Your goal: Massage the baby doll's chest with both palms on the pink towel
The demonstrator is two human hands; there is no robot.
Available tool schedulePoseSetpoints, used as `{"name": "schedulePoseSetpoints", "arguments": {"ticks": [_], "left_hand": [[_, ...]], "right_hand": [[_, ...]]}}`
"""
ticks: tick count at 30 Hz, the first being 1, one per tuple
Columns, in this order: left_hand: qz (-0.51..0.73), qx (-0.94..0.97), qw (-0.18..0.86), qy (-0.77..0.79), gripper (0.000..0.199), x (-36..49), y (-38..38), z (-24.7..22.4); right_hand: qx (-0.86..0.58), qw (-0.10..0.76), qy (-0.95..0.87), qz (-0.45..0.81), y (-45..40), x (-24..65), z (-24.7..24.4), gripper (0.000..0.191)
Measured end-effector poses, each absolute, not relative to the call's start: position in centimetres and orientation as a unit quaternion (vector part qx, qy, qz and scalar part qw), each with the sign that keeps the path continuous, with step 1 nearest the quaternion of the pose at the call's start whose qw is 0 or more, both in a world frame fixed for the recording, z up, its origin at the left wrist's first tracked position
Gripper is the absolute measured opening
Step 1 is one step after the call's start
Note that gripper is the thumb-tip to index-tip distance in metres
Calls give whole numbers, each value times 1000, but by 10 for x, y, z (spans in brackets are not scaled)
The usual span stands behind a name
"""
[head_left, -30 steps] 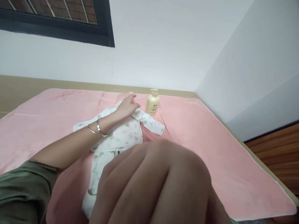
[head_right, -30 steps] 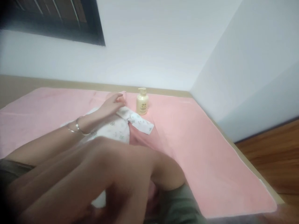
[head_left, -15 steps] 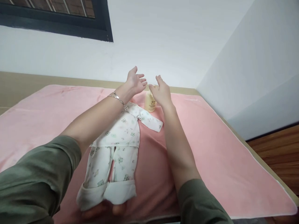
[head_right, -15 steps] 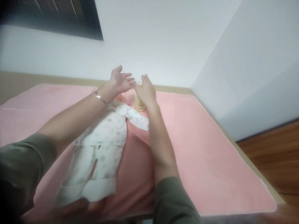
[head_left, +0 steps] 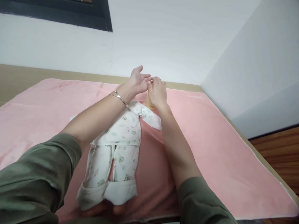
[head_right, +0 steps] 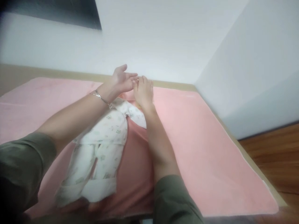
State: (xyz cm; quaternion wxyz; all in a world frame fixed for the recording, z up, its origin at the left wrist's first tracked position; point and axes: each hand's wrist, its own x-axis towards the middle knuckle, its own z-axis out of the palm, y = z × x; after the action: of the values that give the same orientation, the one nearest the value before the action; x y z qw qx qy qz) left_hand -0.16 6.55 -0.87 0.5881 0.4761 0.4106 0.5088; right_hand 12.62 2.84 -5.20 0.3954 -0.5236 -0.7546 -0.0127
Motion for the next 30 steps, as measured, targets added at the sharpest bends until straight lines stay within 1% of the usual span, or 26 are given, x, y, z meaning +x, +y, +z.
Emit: {"name": "schedulePoseSetpoints", "arguments": {"ticks": [4,7,10,17,22,25,28,30], "left_hand": [[461,515,590,418,73,-27,33,2],[481,489,575,446,68,-53,1,15],[500,446,610,423,62,-84,-28,28],[561,320,693,320,64,-140,-56,40],[529,308,735,292,61,-159,-60,38],[523,331,731,289,56,-168,-67,45],[527,354,730,255,53,-178,-76,56],[537,390,695,275,53,-184,-79,60]], "right_hand": [[-525,398,-753,-14,32,130,-56,60],[-532,376,-758,-16,32,133,-54,52],[-540,375,-752,-38,31,131,-50,47],[-557,432,-708,-41,36,115,-46,43],[-566,494,-657,-65,39,109,-54,43],[-568,507,-643,-84,44,107,-57,46],[-564,507,-646,-88,45,108,-57,48],[-554,514,-651,-71,44,111,-55,48]]}}
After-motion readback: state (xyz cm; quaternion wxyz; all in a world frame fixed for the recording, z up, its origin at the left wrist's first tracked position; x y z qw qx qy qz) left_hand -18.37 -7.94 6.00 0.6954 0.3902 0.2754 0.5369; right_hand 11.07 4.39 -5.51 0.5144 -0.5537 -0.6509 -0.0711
